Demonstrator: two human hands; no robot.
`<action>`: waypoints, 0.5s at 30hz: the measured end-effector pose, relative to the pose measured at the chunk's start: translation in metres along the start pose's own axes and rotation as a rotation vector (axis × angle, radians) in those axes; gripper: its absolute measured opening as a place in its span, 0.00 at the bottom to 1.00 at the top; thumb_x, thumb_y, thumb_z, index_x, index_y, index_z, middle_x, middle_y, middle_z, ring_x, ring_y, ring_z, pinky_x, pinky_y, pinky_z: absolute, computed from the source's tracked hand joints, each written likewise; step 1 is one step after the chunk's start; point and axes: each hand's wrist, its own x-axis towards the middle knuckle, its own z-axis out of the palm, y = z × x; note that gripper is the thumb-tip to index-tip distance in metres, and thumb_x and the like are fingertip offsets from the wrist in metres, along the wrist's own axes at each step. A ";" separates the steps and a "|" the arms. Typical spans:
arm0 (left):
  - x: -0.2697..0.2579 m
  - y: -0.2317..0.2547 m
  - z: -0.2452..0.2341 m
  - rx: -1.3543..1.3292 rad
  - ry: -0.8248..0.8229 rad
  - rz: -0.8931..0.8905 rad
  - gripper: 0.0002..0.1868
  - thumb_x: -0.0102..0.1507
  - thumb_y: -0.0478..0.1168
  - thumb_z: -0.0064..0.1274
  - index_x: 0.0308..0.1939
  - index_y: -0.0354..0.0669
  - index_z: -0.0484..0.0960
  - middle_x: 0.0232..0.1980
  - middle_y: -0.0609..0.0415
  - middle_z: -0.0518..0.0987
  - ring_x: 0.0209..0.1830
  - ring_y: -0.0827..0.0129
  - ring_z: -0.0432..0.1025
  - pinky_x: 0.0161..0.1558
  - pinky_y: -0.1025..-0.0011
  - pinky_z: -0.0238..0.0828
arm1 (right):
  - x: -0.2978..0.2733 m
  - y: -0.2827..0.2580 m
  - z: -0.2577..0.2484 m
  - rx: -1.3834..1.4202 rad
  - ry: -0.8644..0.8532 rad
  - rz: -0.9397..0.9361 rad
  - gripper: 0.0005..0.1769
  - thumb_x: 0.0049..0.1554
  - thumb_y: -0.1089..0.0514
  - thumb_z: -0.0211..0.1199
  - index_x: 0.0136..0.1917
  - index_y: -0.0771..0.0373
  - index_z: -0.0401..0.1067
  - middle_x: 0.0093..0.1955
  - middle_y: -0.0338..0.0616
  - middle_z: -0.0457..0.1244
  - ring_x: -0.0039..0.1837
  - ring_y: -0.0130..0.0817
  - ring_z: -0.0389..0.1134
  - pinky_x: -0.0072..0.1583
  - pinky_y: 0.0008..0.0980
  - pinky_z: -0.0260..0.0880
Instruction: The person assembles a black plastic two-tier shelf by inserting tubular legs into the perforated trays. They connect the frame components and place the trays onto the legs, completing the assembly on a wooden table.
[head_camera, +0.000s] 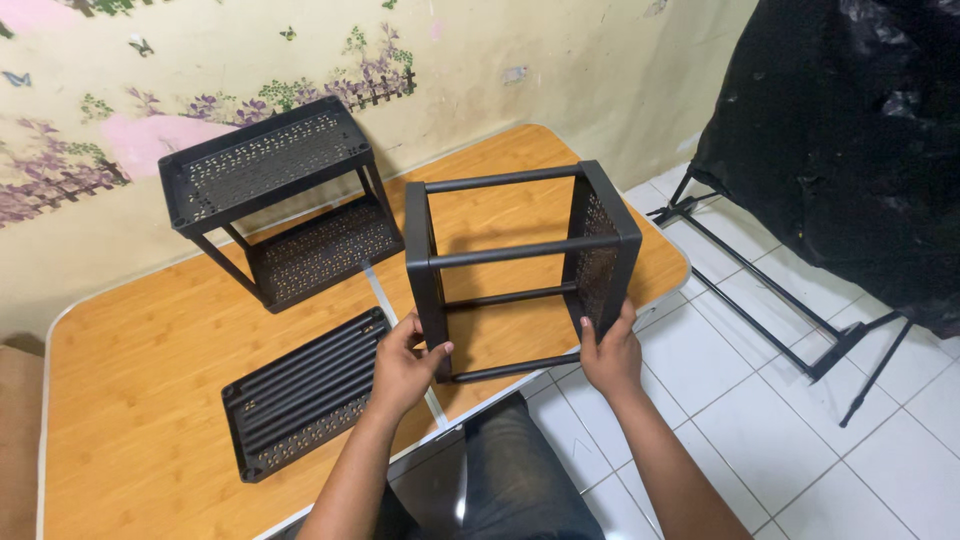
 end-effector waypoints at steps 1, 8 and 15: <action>-0.002 -0.002 -0.001 0.048 0.006 0.007 0.12 0.56 0.27 0.64 0.37 0.38 0.75 0.44 0.57 0.83 0.46 0.74 0.79 0.38 0.75 0.78 | -0.003 0.004 0.003 -0.015 -0.019 0.013 0.43 0.61 0.54 0.60 0.76 0.72 0.38 0.58 0.75 0.63 0.55 0.71 0.68 0.56 0.57 0.69; -0.011 0.005 -0.004 0.214 0.019 0.058 0.12 0.56 0.32 0.66 0.38 0.38 0.78 0.39 0.55 0.84 0.41 0.72 0.82 0.42 0.72 0.80 | -0.007 -0.010 0.004 0.084 -0.088 0.116 0.51 0.57 0.49 0.66 0.75 0.74 0.36 0.64 0.76 0.60 0.64 0.68 0.66 0.64 0.53 0.66; -0.007 0.045 -0.023 0.159 0.094 0.432 0.25 0.69 0.55 0.48 0.59 0.37 0.72 0.70 0.39 0.72 0.75 0.50 0.64 0.73 0.55 0.54 | 0.023 -0.081 -0.040 0.128 0.260 -0.371 0.58 0.56 0.44 0.72 0.80 0.61 0.33 0.83 0.76 0.33 0.88 0.62 0.32 0.84 0.63 0.34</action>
